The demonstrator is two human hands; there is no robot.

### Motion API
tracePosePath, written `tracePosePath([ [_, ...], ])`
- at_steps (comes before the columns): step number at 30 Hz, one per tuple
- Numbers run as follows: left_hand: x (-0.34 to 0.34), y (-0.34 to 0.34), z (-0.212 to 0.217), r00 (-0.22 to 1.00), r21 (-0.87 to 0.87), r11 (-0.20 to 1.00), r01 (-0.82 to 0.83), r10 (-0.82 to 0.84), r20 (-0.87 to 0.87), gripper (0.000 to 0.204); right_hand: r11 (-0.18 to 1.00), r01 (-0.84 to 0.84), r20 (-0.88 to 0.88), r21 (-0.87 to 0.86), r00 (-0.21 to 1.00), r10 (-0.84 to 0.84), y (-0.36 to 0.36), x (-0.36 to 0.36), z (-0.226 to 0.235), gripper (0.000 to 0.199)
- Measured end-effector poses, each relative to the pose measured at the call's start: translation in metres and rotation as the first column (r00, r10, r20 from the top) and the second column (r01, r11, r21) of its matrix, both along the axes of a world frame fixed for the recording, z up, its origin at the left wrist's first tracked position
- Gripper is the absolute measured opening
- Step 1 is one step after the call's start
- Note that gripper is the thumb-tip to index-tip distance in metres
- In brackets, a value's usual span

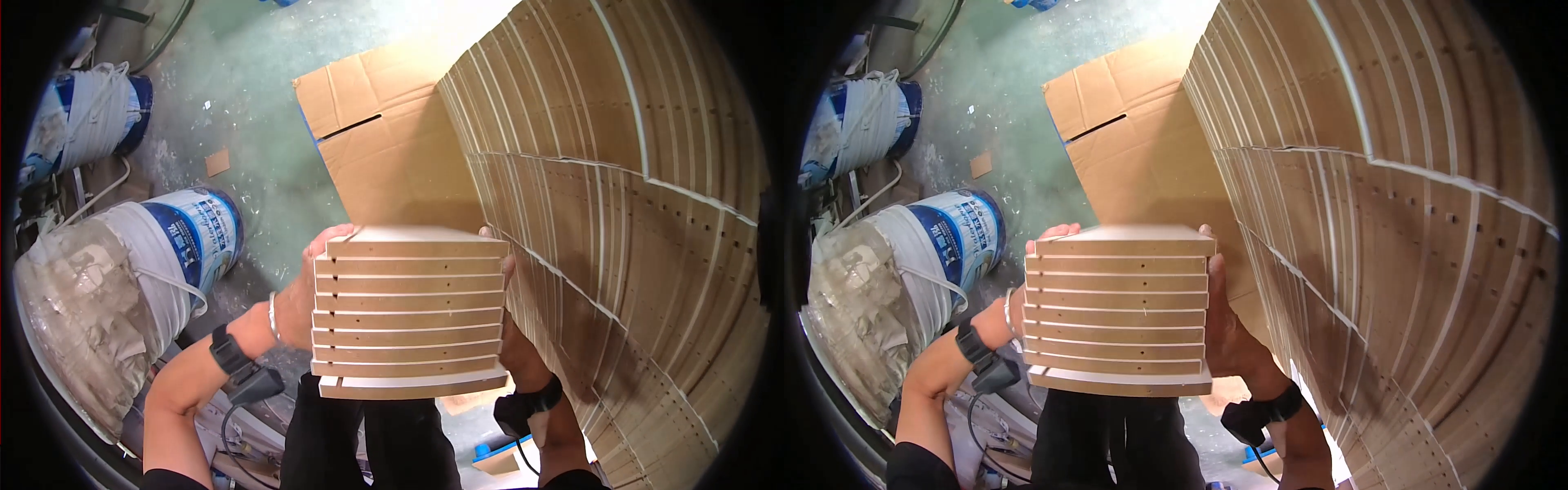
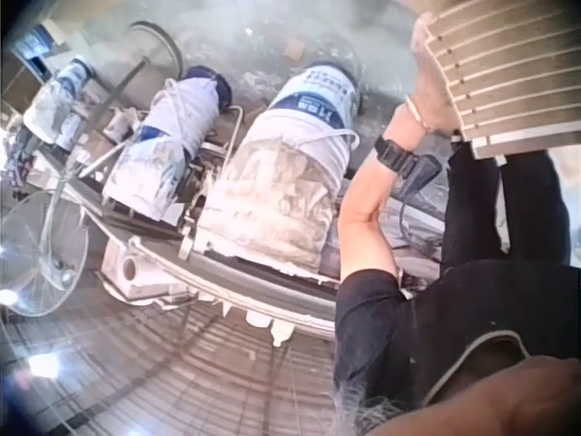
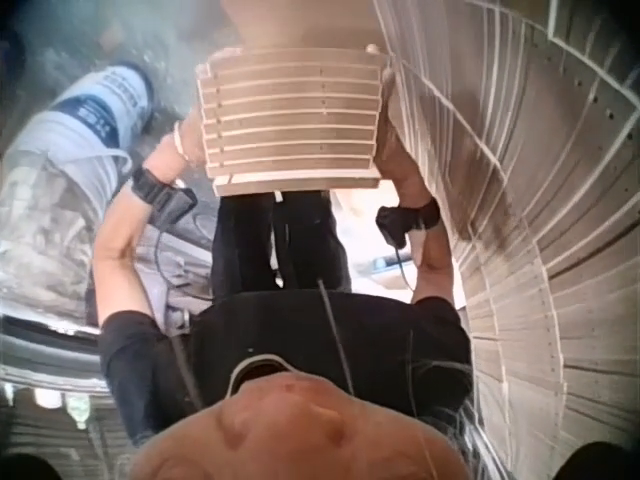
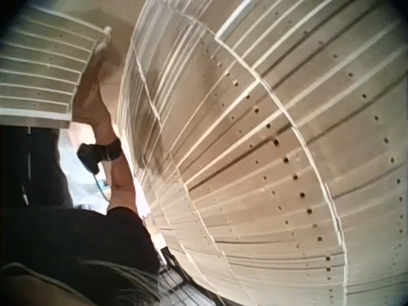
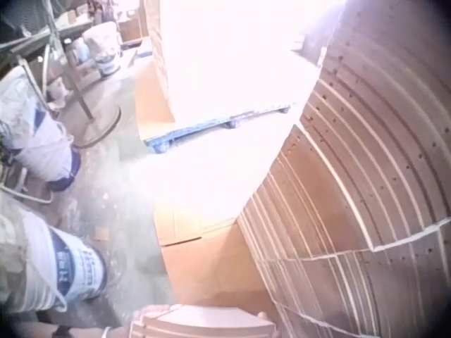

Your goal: The recorder is inspecting white panels, sanding their edges with sandpaper, and applying a finishing material from a container using a small blue tool in a workshop environment.

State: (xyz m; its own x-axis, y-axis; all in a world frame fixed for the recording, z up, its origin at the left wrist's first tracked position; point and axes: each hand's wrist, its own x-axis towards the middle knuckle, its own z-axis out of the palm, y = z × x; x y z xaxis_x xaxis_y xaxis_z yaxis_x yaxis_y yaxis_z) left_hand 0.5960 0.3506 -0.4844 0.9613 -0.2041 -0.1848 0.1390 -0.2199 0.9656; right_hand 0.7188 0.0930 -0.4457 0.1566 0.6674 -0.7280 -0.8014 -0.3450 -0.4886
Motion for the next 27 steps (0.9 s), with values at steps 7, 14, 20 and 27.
tracePosePath([
  [7, 0.004, 0.008, -0.081, 0.861, 0.361, 0.929, -0.082, -0.116, 0.495, 0.121, 0.955, -0.281, 0.373, -0.092, 0.880, 0.295, 0.002, 0.004, -0.053, 0.097],
  [14, -0.010, -0.002, -0.072, 0.955, 0.453, 0.892, 0.004, -0.137, 0.261, 0.124, 0.883, 0.404, -0.246, -0.240, 0.854, -0.458, 0.008, 0.026, -0.074, 0.074],
  [20, -0.020, -0.005, -0.058, 0.893, 0.324, 0.938, -0.128, -0.033, 0.448, 0.116, 0.919, 0.299, -0.197, -0.256, 0.915, -0.353, 0.055, 0.034, -0.046, 0.068],
  [27, -0.034, -0.007, -0.035, 0.641, -0.303, 0.701, -0.646, 0.283, -0.713, 0.101, 0.977, 0.214, 0.244, 0.008, 0.947, -0.209, 0.040, 0.025, -0.046, 0.045],
])
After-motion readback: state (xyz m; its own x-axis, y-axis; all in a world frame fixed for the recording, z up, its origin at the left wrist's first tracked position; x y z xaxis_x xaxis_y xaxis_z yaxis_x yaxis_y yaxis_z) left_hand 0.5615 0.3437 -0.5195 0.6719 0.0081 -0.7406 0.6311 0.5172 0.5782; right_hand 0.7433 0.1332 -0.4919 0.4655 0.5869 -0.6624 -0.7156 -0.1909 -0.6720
